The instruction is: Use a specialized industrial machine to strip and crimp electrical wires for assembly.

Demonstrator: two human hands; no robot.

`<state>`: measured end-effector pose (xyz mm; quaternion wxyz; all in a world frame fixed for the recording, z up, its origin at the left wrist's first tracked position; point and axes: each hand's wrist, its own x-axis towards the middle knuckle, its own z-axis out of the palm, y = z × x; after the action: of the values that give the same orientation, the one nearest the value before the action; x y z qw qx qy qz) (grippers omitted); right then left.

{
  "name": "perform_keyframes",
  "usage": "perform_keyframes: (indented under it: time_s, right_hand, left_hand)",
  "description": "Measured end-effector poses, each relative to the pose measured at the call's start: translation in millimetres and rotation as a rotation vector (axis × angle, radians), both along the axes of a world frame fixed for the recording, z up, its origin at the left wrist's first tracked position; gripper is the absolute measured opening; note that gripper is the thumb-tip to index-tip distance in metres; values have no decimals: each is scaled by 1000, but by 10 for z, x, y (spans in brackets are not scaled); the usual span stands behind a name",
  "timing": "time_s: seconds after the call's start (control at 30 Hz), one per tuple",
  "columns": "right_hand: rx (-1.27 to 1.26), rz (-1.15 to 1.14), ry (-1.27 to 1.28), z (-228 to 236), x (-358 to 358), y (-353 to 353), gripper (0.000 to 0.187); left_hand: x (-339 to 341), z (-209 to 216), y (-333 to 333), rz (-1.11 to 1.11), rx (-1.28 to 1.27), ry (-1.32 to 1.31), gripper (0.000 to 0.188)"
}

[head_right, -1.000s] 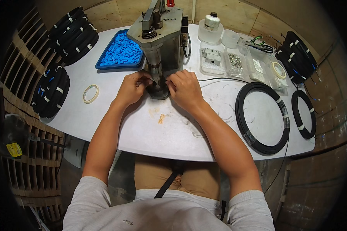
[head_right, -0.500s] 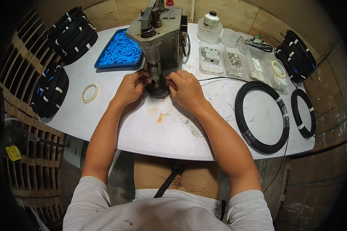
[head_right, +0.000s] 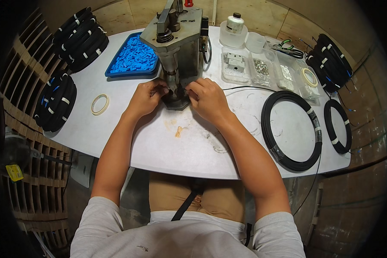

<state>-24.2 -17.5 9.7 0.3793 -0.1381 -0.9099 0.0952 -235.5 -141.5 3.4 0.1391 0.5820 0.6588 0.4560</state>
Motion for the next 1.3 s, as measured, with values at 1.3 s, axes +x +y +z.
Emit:
perform_keyframes:
  time_s: [1.3]
  right_hand:
    - [29, -15, -23, -4, -4, 5, 9]
  left_hand:
    - [-14, -24, -4, -18, 4, -57, 16]
